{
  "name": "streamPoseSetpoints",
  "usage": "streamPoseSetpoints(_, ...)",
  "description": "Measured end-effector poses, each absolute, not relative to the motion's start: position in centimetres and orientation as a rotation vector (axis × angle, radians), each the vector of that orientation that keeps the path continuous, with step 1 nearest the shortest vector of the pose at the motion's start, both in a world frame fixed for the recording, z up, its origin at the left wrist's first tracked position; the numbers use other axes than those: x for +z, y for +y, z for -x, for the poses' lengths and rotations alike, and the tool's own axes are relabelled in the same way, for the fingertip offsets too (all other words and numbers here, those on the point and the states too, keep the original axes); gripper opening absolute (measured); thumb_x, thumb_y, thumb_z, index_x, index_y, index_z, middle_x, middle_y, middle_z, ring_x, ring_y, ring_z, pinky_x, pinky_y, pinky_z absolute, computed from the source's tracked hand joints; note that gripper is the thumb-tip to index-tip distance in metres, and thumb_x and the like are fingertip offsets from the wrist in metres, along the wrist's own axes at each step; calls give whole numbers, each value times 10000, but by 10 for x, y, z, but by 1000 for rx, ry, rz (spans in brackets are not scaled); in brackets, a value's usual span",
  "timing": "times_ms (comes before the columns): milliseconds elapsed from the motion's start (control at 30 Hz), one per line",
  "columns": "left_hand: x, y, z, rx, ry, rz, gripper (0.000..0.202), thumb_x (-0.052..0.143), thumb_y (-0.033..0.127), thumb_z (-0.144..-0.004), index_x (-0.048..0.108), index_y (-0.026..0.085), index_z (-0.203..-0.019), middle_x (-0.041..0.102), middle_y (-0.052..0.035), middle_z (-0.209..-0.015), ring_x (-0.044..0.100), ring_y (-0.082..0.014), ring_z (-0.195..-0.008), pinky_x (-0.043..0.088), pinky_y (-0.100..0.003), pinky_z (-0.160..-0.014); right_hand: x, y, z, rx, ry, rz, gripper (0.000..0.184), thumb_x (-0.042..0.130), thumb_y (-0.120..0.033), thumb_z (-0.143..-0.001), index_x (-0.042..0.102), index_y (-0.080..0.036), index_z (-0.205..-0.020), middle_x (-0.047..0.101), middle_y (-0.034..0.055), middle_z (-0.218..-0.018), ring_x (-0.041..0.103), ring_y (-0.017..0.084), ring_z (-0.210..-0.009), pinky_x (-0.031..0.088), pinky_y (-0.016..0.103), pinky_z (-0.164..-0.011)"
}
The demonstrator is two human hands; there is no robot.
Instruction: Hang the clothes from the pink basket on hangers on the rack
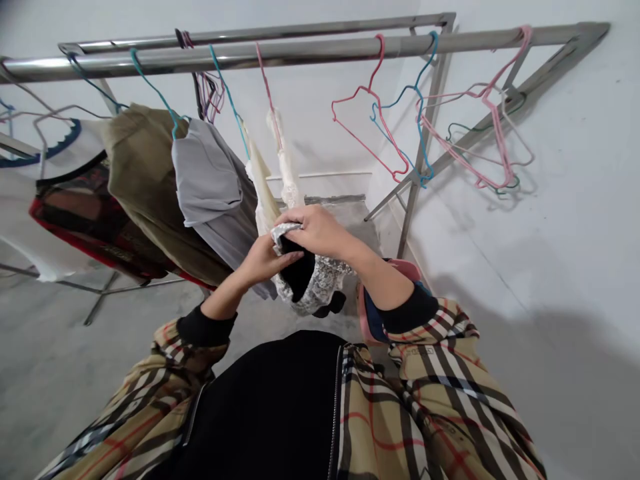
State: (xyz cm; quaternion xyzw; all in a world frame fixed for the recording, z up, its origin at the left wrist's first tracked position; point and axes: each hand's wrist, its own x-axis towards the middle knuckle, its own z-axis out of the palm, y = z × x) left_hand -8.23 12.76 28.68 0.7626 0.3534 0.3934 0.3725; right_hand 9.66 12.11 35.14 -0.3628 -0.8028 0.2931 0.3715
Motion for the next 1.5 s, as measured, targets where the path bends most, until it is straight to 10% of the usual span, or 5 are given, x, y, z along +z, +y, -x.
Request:
streamPoseSetpoints(400,281,111,42,1252,881,-844,260,715,310,-693,671,178,-912,734,-31,-870,669,-244,-953,514,-363,-906,212,66,-109,143,-1766,1625,817,671,-303,-760,311,-167,-1481,341,184,-1475,319,354,-1366,298,536,-1095)
streamPoseSetpoints(567,281,102,39,1237,893,-811,279,728,367,-701,674,191,-910,734,-37,-924,654,-243,-1013,501,-347,-932,142,52,-124,801,-1359,1616,593,580,-262,-731,525,-139,-1309,663,130,-1096,605,265,-1035,477,442,-900)
streamPoseSetpoints(1033,200,96,76,337,1561,-2004,548,616,236,-758,474,221,-1286,656,-127,-1099,630,-328,-1016,469,-404,-848,284,42,-157,1020,-766,1174,241,686,-336,-666,659,-217,-875,703,10,-794,659,178,-752,537,302,-721)
streamPoseSetpoints(1167,190,83,56,535,1403,-2093,537,615,186,-743,507,213,-1268,539,-139,-1313,556,-305,-1153,448,-405,-940,294,40,-141,1065,-905,1135,212,681,-344,-684,673,-212,-850,704,15,-814,660,183,-824,527,300,-763)
streamPoseSetpoints(1500,204,85,23,913,884,-1276,307,593,263,-779,601,189,-1077,697,-38,-979,638,-183,-900,501,-281,-822,298,46,-139,1034,-1311,1146,194,606,-324,-776,704,-195,-883,703,18,-845,641,174,-854,493,295,-814)
